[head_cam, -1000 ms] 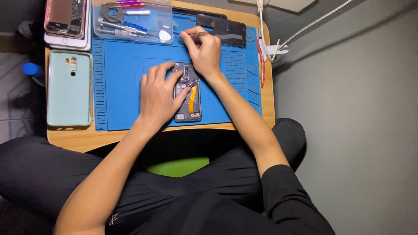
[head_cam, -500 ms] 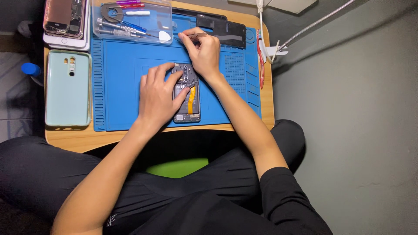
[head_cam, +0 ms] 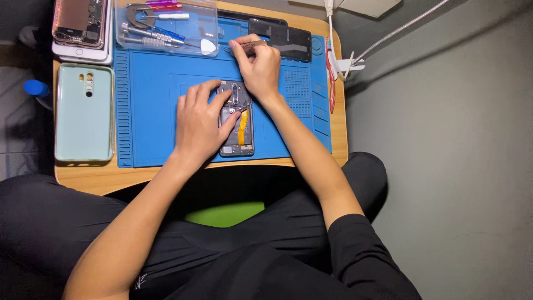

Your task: The person is disassembling a mobile phone using a screwdriver and tweezers to remove internal components on a repair bench.

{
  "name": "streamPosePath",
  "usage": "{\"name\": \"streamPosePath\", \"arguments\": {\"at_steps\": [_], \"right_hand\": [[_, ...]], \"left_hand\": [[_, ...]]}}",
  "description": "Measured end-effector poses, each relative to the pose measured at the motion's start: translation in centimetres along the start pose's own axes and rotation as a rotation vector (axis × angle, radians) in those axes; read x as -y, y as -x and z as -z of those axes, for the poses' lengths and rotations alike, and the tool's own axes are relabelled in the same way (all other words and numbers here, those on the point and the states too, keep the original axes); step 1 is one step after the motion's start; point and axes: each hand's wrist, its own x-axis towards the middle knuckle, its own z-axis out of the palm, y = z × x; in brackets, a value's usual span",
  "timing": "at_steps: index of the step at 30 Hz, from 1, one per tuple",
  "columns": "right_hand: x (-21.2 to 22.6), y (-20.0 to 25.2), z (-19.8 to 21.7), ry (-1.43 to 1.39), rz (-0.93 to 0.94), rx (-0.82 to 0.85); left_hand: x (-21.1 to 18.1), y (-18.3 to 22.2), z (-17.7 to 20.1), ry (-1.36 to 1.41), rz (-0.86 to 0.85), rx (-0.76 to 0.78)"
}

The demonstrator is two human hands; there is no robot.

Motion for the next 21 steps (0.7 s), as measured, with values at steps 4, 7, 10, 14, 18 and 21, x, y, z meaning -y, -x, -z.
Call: {"name": "streamPosePath", "arguments": {"at_steps": [4,7,10,14,18,21], "right_hand": [[0.03,-0.04,-0.02,0.017,0.023,-0.009],[-0.29,0.03,-0.19,0.025,0.044,-0.006],[-0.38,0.06,-0.22,0.036,0.042,-0.005],[-0.24,0.08,-0.18,0.020,0.029,0.002],[-0.38,0.05,-0.20,0.023,0.015,0.006],[-0.18,0.00,0.02,0.007,0.012,-0.001]], "left_hand": [[0.00,-0.09,0.12,-0.004,0.006,0.013],[0.03,-0.01,-0.04,-0.002,0.001,0.004],[0.01,0.00,-0.06,-0.008,0.003,0.006],[-0.02,0.02,0.01,-0.004,0.001,0.007],[-0.08,-0.06,0.08,0.001,0.001,0.000],[-0.12,-0.11,-0.01,-0.001,0.000,0.001]]}}
